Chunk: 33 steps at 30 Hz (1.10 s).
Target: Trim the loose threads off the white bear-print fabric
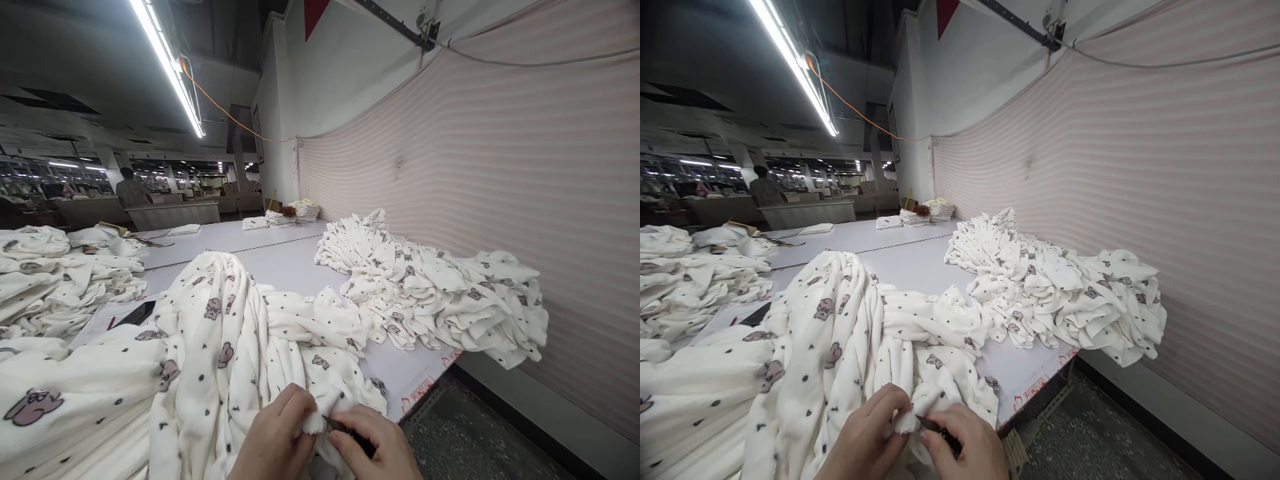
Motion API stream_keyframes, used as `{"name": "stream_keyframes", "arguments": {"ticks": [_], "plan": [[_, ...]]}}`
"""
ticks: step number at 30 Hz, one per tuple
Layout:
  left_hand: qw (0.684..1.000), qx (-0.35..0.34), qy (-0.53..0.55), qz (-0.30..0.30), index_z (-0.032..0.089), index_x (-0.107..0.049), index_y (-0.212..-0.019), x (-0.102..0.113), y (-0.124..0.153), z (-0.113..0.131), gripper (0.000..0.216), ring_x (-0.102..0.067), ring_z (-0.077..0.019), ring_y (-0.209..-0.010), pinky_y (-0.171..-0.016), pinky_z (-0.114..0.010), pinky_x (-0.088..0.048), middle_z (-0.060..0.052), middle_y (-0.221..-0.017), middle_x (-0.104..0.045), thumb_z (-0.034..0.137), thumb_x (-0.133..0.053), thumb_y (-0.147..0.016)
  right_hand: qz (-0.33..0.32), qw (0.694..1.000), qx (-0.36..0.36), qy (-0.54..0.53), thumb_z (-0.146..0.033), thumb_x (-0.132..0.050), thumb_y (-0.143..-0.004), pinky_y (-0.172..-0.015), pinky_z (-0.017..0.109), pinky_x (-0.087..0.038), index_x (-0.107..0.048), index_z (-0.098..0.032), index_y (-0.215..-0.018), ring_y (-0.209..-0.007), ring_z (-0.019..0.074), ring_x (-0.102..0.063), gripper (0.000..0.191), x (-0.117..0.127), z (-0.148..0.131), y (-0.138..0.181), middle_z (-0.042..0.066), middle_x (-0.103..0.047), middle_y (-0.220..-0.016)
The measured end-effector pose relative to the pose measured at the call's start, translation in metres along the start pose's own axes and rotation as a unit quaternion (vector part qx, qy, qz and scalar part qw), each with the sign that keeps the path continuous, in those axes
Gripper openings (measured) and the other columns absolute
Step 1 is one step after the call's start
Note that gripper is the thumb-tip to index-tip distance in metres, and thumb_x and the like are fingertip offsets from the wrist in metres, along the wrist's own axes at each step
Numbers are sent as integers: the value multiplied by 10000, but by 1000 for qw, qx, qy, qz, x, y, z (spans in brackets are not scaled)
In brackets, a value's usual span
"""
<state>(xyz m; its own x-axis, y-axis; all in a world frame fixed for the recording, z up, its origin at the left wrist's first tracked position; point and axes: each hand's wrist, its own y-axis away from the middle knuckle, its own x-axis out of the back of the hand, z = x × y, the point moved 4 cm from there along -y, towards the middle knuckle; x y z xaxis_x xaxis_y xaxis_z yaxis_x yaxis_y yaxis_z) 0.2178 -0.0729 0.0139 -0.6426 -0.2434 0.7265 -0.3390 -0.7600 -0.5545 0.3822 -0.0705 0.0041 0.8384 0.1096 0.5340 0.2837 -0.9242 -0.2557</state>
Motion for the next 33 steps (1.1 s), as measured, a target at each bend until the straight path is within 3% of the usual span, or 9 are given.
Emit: {"name": "stream_keyframes", "arguments": {"ticks": [4,6,9,12,15,19,23,25,33], "plan": [[995,93,23,-33,195,-549,-847,1,-8,-4,237,-577,-161,-692,-642,-239,-455,-19,-801,-618,50,-452,-686,124,992,9,-30,-287,-705,-703,-621,188,-490,-673,-259,-967,-745,179,-664,267,-12,8,0,4,-703,-870],[978,182,56,-88,180,-609,-834,4,-14,-8,178,-577,-176,-701,-669,-259,-453,-18,-774,-643,111,-499,-713,142,987,42,-59,-318,-619,-803,-618,188,-475,-652,-242,-868,-701,161,-643,105,-18,8,-6,-6,-668,-772],[931,270,165,-183,161,-677,-811,10,-21,-11,159,-586,-192,-742,-687,-261,-450,-12,-750,-658,222,-541,-755,146,984,57,-88,-339,-497,-905,-630,196,-467,-628,-222,-809,-689,155,-629,200,-22,7,-20,1,-652,-733],[897,305,253,-195,141,-692,-837,18,-23,-16,222,-592,-200,-808,-725,-257,-449,-19,-798,-662,309,-553,-795,160,981,42,-101,-342,-485,-922,-647,199,-479,-639,-227,-881,-715,161,-649,196,-22,10,-27,8,-682,-766],[892,313,278,-170,137,-687,-838,17,-22,-22,261,-580,-199,-816,-732,-257,-439,-18,-798,-649,368,-570,-809,163,977,98,-94,-305,-560,-868,-720,206,-490,-624,-271,-1068,-811,169,-676,212,-24,9,-24,4,-710,-904],[908,281,259,-170,140,-670,-841,9,-20,-21,234,-522,-166,-727,-667,-243,-402,15,-693,-566,343,-556,-821,133,977,165,-3,-198,-541,-812,-653,229,-456,-637,-275,-1015,-749,184,-670,237,-31,3,-22,-3,-721,-880],[923,276,212,-163,178,-644,-960,10,-20,-16,256,-433,-141,-639,-605,-234,-354,51,-640,-447,372,-525,-844,146,985,81,-47,-350,-451,-922,-528,200,-409,-597,-212,-794,-549,140,-604,238,-39,6,-27,-12,-652,-630],[922,285,211,-157,171,-653,-842,13,-21,-16,259,-447,-151,-663,-621,-241,-364,34,-655,-468,393,-520,-846,146,984,36,-92,-429,-436,-931,-483,187,-390,-558,-205,-766,-496,124,-556,304,-42,9,-28,-31,-580,-556],[904,282,278,-158,156,-635,-829,17,-21,-17,254,-483,-168,-738,-677,-251,-394,14,-716,-517,389,-536,-839,65,994,50,-78,-348,-625,-796,-665,215,-477,-702,-235,-959,-755,178,-653,213,-17,5,-21,27,-673,-828]]}}
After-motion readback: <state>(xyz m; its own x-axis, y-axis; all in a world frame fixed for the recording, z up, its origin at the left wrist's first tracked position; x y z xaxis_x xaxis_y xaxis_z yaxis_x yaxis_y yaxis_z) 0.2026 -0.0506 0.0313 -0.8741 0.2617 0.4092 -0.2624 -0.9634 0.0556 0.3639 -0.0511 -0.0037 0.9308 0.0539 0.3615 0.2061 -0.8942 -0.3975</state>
